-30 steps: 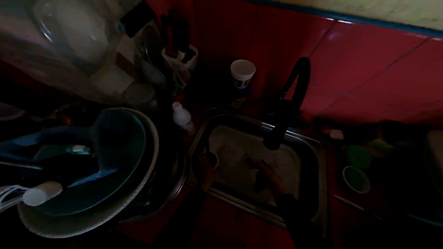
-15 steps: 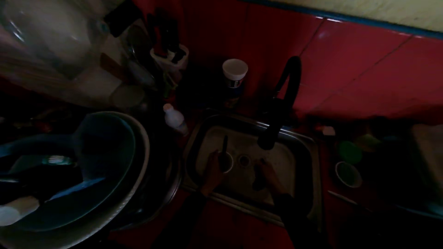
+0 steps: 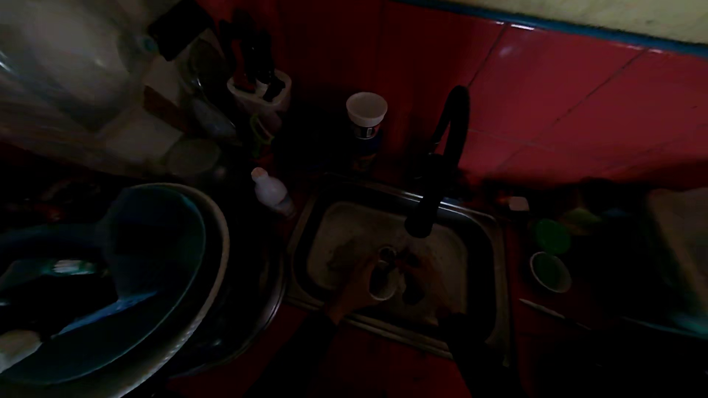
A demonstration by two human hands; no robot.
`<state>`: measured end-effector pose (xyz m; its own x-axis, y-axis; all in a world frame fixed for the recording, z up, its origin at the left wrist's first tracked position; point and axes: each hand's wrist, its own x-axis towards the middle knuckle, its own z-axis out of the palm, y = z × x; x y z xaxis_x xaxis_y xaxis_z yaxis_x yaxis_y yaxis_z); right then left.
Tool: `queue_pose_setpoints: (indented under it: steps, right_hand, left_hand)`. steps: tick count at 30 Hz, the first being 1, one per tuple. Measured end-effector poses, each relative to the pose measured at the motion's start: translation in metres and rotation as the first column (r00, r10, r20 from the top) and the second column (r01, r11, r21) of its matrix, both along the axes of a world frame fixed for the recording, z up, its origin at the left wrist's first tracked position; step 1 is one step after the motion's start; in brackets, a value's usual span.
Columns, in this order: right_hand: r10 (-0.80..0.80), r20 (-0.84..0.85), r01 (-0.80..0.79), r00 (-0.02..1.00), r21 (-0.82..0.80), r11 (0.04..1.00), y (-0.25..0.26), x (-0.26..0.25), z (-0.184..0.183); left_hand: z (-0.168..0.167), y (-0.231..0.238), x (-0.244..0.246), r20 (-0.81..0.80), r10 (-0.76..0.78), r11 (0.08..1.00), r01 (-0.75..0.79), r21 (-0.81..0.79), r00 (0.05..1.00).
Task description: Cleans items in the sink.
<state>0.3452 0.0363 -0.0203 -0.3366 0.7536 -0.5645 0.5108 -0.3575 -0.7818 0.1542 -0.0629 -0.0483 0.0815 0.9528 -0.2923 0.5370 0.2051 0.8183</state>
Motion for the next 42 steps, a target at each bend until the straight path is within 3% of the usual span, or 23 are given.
queue_pose_setpoints:
  steps: [4,10,15,29,33,35,38,42]
  right_hand:
    - [-0.106,0.054,0.099,0.993,0.118,0.988,-0.031,0.005,-0.003]
    - [-0.324,-0.058,0.328,0.944,0.271,0.905,-0.066,0.017,-0.011]
    - [-0.368,-0.151,0.396,0.917,0.428,0.812,-0.072,0.028,-0.004]
    - [-0.488,-0.152,0.501,0.859,0.439,0.746,-0.068,0.041,-0.006]
    - [-0.497,-0.167,0.516,0.851,0.437,0.736,-0.07,0.04,-0.003]
    - [-0.51,-0.165,0.525,0.844,0.447,0.724,-0.071,0.039,0.0]
    - [-0.515,-0.143,0.508,0.845,0.514,0.691,-0.073,0.038,0.008]
    - [-0.507,-0.158,0.492,0.847,0.591,0.639,-0.071,0.039,0.009]
  left_hand:
    - [0.001,0.005,0.0,-0.079,0.064,0.991,-0.073,-0.111,0.995]
    - [-0.002,0.037,0.003,-0.199,-0.035,0.973,-0.012,-0.231,0.979]
    - [0.001,0.068,0.01,-0.255,-0.13,0.944,0.041,-0.327,0.958]
    - [0.068,0.118,0.026,-0.306,-0.294,0.832,0.085,-0.547,0.905]
    - [0.062,0.128,0.026,-0.307,-0.323,0.778,0.066,-0.625,0.895]
    - [0.049,0.127,0.022,-0.323,-0.273,0.793,0.022,-0.609,0.906]
    - [0.022,0.104,0.008,-0.267,-0.201,0.91,0.078,-0.408,0.943]
    - [0.01,0.085,0.012,-0.273,-0.209,0.961,0.145,-0.237,0.939]
